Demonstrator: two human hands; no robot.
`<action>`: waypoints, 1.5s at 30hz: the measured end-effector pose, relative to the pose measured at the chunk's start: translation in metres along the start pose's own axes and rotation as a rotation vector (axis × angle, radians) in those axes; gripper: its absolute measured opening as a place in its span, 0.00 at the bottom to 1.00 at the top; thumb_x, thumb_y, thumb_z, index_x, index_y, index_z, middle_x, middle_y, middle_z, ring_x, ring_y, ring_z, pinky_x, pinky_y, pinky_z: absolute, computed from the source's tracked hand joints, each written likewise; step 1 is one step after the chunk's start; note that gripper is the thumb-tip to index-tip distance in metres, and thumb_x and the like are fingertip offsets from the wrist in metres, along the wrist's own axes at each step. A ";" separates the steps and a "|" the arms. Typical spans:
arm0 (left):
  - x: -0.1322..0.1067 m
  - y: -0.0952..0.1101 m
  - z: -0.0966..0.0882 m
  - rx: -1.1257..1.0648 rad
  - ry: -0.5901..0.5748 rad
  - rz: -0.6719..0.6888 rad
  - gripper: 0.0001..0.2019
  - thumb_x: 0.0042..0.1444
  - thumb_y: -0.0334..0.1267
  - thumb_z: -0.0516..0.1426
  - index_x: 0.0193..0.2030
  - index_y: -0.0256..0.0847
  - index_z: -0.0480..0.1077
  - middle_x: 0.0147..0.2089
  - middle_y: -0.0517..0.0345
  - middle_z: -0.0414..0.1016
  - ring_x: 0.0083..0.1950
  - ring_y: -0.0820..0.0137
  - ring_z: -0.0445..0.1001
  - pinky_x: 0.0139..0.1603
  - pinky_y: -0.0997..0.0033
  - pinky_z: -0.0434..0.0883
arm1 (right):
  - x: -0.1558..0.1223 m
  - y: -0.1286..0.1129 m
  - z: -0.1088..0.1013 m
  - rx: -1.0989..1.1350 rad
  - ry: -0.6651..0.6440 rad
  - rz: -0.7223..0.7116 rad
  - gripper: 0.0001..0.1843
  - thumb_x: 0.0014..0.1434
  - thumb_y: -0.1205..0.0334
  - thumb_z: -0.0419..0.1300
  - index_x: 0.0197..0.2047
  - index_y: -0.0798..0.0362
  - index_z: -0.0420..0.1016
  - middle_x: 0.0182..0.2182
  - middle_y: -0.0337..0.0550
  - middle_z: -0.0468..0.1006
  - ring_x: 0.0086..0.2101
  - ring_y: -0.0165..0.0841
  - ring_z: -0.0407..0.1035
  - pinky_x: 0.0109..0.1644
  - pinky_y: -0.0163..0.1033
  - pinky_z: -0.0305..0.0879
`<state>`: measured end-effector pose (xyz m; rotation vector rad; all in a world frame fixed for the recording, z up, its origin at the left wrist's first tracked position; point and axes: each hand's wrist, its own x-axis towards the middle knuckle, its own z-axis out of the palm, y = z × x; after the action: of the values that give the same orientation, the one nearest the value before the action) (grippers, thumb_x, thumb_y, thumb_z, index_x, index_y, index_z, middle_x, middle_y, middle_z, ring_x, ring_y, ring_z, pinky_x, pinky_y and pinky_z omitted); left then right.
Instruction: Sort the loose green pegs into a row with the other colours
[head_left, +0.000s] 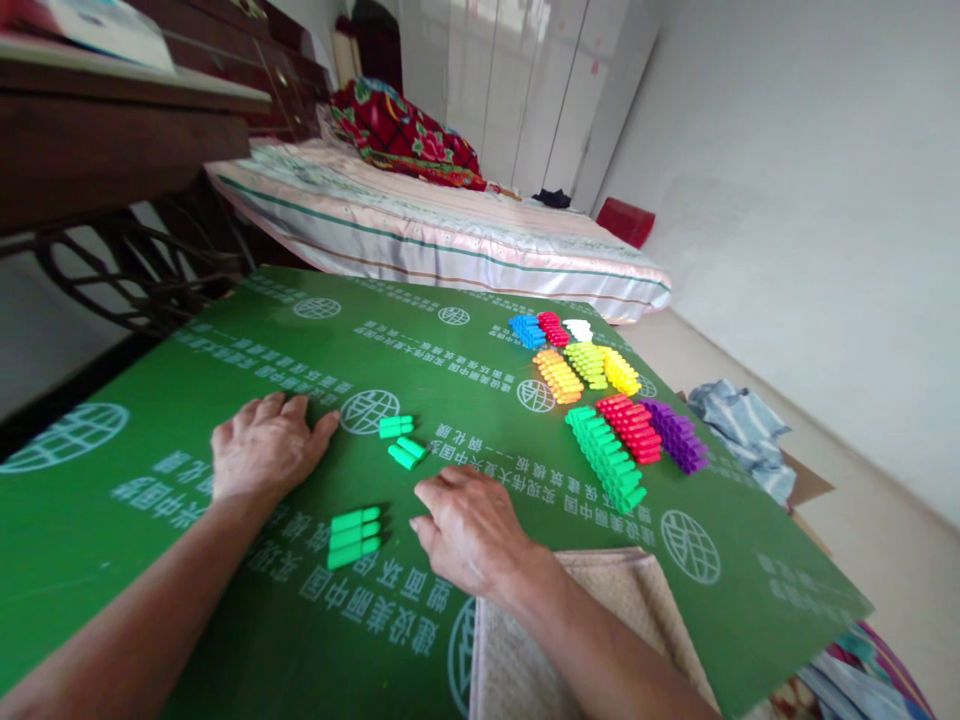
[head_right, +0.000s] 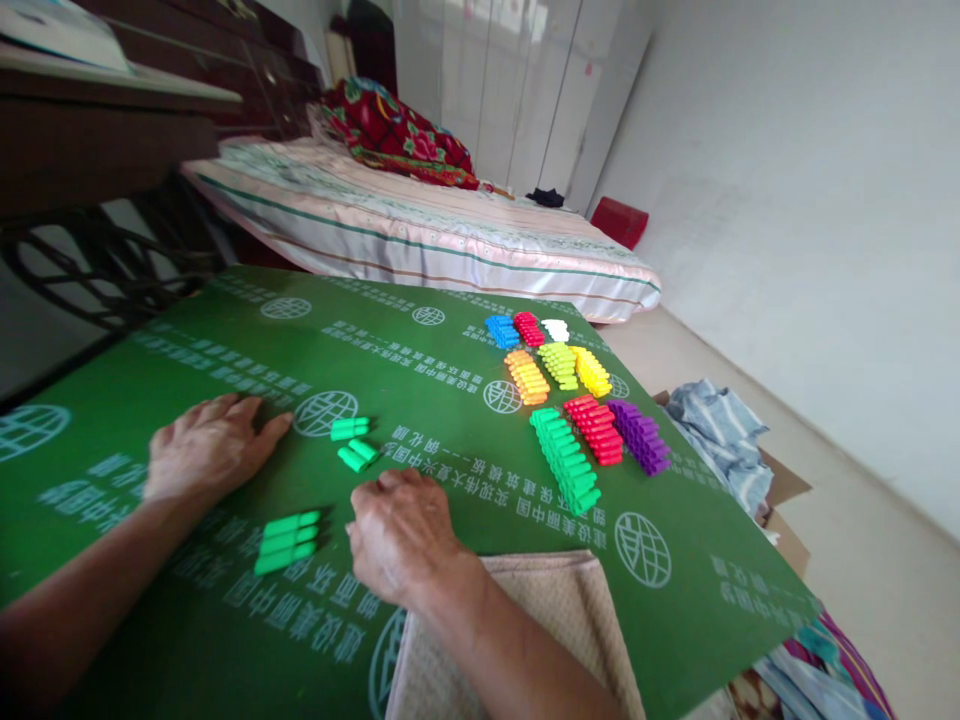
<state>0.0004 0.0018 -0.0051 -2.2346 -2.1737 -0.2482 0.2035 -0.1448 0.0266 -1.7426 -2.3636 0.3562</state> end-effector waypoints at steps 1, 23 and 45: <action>0.000 0.000 0.000 0.000 -0.002 -0.003 0.38 0.55 0.59 0.32 0.58 0.34 0.63 0.66 0.38 0.57 0.67 0.45 0.54 0.65 0.43 0.58 | 0.002 -0.001 0.000 0.005 0.004 -0.005 0.09 0.64 0.59 0.55 0.40 0.54 0.73 0.40 0.48 0.77 0.43 0.38 0.70 0.49 0.45 0.68; -0.007 -0.003 0.007 -0.005 0.051 0.011 0.30 0.60 0.54 0.39 0.57 0.36 0.64 0.65 0.40 0.60 0.66 0.47 0.55 0.64 0.45 0.60 | 0.036 -0.006 0.020 -0.078 0.117 0.007 0.10 0.62 0.69 0.53 0.42 0.54 0.75 0.41 0.48 0.75 0.43 0.36 0.69 0.48 0.41 0.67; -0.002 -0.006 0.010 -0.013 0.050 0.011 0.31 0.60 0.56 0.38 0.59 0.36 0.63 0.66 0.39 0.58 0.68 0.47 0.54 0.65 0.44 0.58 | 0.036 0.000 0.013 -0.109 0.027 -0.033 0.14 0.56 0.75 0.53 0.43 0.55 0.74 0.43 0.47 0.73 0.45 0.37 0.68 0.48 0.40 0.67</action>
<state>-0.0042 0.0009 -0.0154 -2.2211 -2.1405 -0.3153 0.1895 -0.1113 0.0144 -1.7398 -2.4318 0.2007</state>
